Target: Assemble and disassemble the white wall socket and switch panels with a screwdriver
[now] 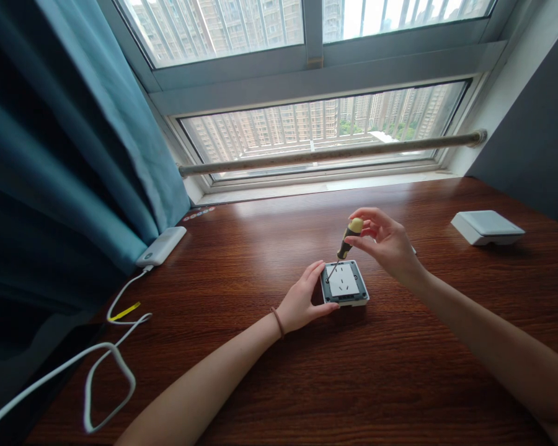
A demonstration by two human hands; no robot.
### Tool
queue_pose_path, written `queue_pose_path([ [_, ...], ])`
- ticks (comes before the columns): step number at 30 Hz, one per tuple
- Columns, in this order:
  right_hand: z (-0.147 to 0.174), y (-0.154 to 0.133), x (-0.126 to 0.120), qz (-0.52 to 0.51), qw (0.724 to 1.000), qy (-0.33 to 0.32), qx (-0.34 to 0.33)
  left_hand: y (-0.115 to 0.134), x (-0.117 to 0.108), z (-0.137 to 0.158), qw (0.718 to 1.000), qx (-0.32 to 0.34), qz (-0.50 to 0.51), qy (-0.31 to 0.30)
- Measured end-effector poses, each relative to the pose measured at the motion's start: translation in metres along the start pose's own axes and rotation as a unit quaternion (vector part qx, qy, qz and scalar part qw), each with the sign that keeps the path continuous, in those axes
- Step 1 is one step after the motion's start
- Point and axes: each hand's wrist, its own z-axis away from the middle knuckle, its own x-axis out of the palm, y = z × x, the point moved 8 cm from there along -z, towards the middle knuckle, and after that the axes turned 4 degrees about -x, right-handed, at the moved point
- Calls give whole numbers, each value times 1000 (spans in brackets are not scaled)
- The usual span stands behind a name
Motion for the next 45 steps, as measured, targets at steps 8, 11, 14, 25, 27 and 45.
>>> queue_pose_path([
  [8, 1, -4, 8, -83, 995, -43, 27, -1, 0, 0, 1000, -2, 0, 3],
  [11, 0, 0, 4, -64, 997, -20, 26, -1, 0, 0, 1000, 0, 0, 4],
  [14, 0, 6, 1, -54, 998, 0, 36, -1, 0, 0, 1000, 0, 0, 3],
  [25, -4, 54, -17, -164, 975, 91, 122, -11, -15, -2, 993, -23, 107, 53],
  [27, 1, 80, -16, -179, 960, 102, 188, -14, -17, -4, 990, -33, 128, 49],
  [45, 32, 123, 7, -53, 964, 36, 258, -17, -17, -12, 988, -97, 103, 70],
])
